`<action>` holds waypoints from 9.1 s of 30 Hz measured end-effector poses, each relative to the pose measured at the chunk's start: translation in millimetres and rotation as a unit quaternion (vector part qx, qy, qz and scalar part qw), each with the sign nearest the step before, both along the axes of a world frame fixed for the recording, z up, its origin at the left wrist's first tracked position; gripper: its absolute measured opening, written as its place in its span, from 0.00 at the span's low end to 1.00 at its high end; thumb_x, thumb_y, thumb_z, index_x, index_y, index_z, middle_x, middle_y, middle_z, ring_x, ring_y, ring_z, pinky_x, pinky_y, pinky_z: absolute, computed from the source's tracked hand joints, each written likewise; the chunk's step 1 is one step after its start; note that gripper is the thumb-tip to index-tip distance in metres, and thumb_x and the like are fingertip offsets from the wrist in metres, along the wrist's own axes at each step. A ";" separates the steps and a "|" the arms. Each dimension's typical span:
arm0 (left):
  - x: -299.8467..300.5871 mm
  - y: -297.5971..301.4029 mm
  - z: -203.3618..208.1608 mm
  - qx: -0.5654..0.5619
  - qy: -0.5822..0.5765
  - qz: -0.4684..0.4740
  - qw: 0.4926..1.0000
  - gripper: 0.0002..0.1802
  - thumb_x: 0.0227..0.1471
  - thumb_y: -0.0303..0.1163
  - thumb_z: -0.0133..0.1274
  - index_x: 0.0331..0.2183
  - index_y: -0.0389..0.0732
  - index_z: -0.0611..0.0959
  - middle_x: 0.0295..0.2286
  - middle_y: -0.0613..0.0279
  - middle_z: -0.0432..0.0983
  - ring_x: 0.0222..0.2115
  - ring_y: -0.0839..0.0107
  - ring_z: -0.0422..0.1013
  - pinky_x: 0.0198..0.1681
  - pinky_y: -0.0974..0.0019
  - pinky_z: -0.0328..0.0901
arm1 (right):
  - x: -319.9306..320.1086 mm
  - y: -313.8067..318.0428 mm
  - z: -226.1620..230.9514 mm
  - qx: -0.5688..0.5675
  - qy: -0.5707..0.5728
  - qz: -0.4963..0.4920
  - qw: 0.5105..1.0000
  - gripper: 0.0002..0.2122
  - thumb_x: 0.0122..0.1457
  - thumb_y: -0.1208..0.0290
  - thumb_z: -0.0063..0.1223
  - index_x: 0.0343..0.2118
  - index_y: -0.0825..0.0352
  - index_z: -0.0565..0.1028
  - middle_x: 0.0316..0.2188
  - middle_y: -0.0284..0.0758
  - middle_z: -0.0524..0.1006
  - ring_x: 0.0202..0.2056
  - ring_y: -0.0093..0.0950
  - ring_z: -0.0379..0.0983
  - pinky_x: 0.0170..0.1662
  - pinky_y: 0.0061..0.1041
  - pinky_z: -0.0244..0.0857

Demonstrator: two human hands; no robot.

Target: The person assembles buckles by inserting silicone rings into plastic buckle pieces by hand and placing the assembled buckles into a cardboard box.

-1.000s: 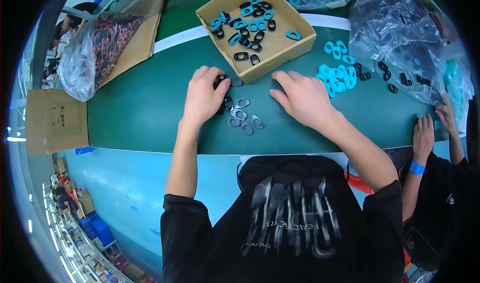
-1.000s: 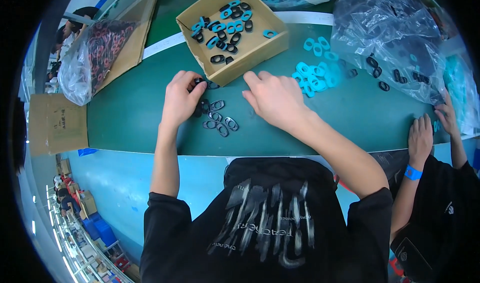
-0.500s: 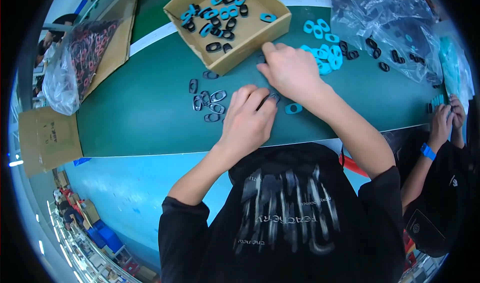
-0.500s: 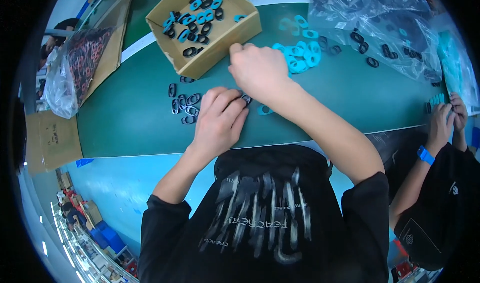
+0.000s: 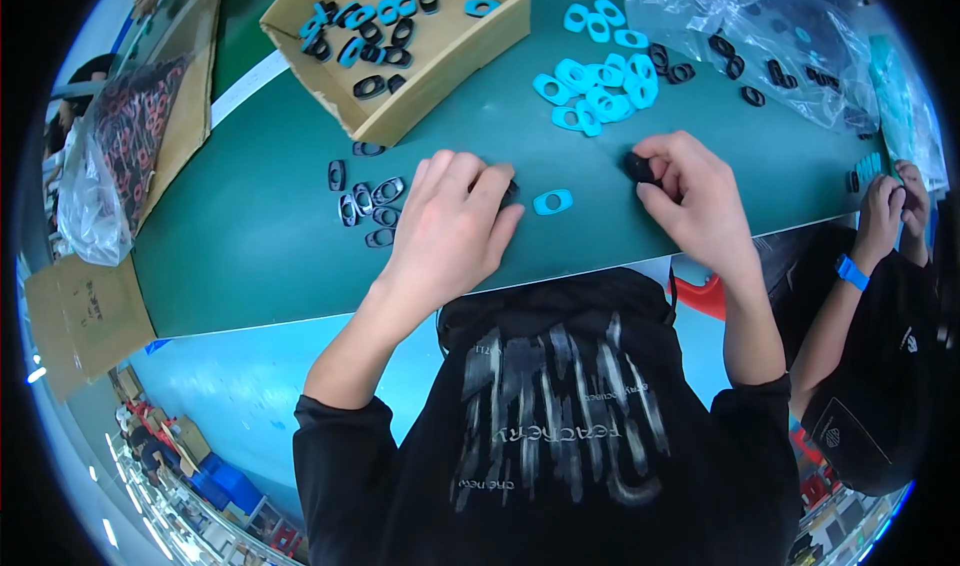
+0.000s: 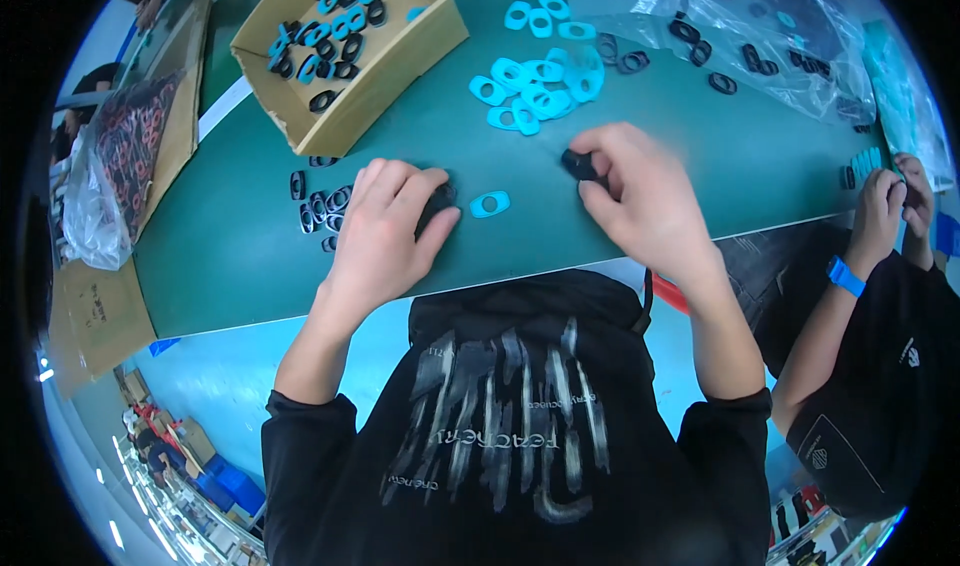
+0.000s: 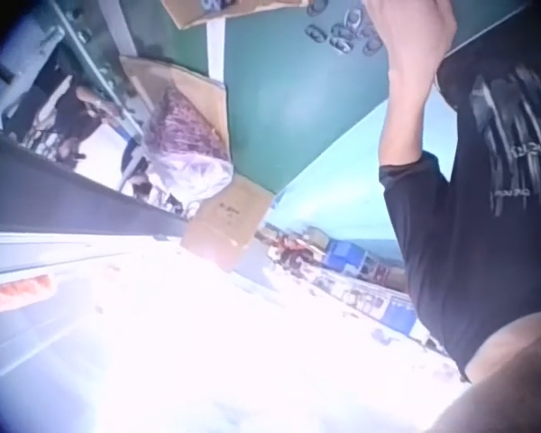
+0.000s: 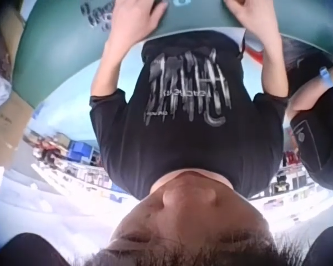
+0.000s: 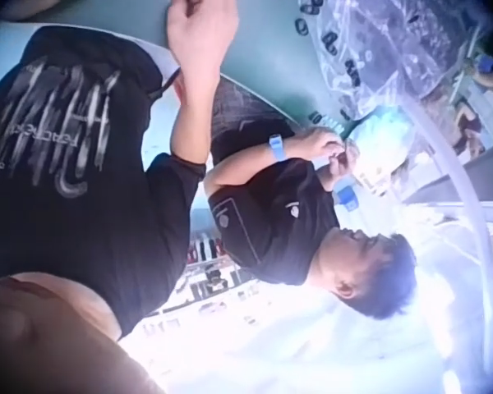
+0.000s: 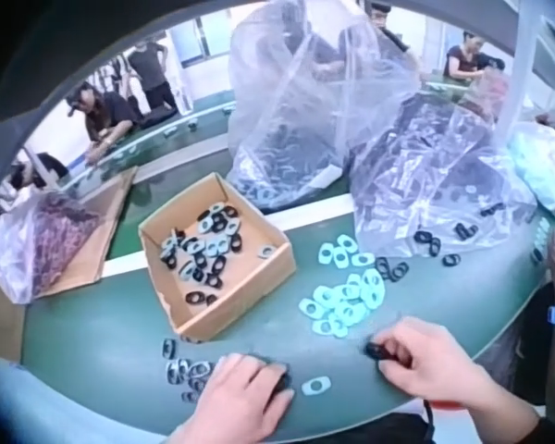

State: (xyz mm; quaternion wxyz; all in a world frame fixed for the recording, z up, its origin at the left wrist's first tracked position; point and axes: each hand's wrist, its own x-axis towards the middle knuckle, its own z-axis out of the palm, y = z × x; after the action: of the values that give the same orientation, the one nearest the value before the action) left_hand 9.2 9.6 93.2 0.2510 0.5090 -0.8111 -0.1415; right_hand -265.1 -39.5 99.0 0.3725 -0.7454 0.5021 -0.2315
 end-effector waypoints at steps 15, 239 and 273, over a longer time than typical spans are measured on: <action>31.1 -34.0 33.3 0.010 -0.077 -0.141 0.987 0.17 0.45 0.26 0.60 0.41 0.37 0.83 0.36 0.52 0.73 0.39 0.54 0.70 0.42 0.56 0.66 | -5.0 30.9 -15.5 -0.236 -0.007 0.091 0.967 0.13 0.48 0.84 0.62 0.38 0.68 0.79 0.39 0.40 0.73 0.39 0.39 0.71 0.42 0.35 0.66; -20.9 -20.0 -12.4 0.022 0.046 0.014 0.999 0.15 0.40 0.25 0.69 0.33 0.37 0.82 0.33 0.55 0.76 0.37 0.54 0.71 0.41 0.58 0.68 | 15.3 -20.2 -20.5 -0.204 0.073 0.177 0.960 0.12 0.53 0.69 0.65 0.38 0.64 0.77 0.22 0.35 0.73 0.26 0.36 0.75 0.31 0.36 0.68; 75.8 -98.2 57.6 -0.100 -0.087 0.212 0.968 0.14 0.52 0.26 0.60 0.43 0.36 0.82 0.40 0.52 0.77 0.43 0.52 0.71 0.48 0.56 0.67 | -48.5 -58.2 -2.8 -0.081 0.074 -0.036 0.993 0.11 0.59 0.75 0.55 0.45 0.69 0.77 0.34 0.41 0.77 0.34 0.37 0.77 0.40 0.34 0.70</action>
State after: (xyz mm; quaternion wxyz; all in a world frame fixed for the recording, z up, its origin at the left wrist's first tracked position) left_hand 84.9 -88.5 150.8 0.2539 0.6520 -0.7132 0.0419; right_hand -313.6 -97.7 96.2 0.2638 -0.7696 0.5345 -0.2291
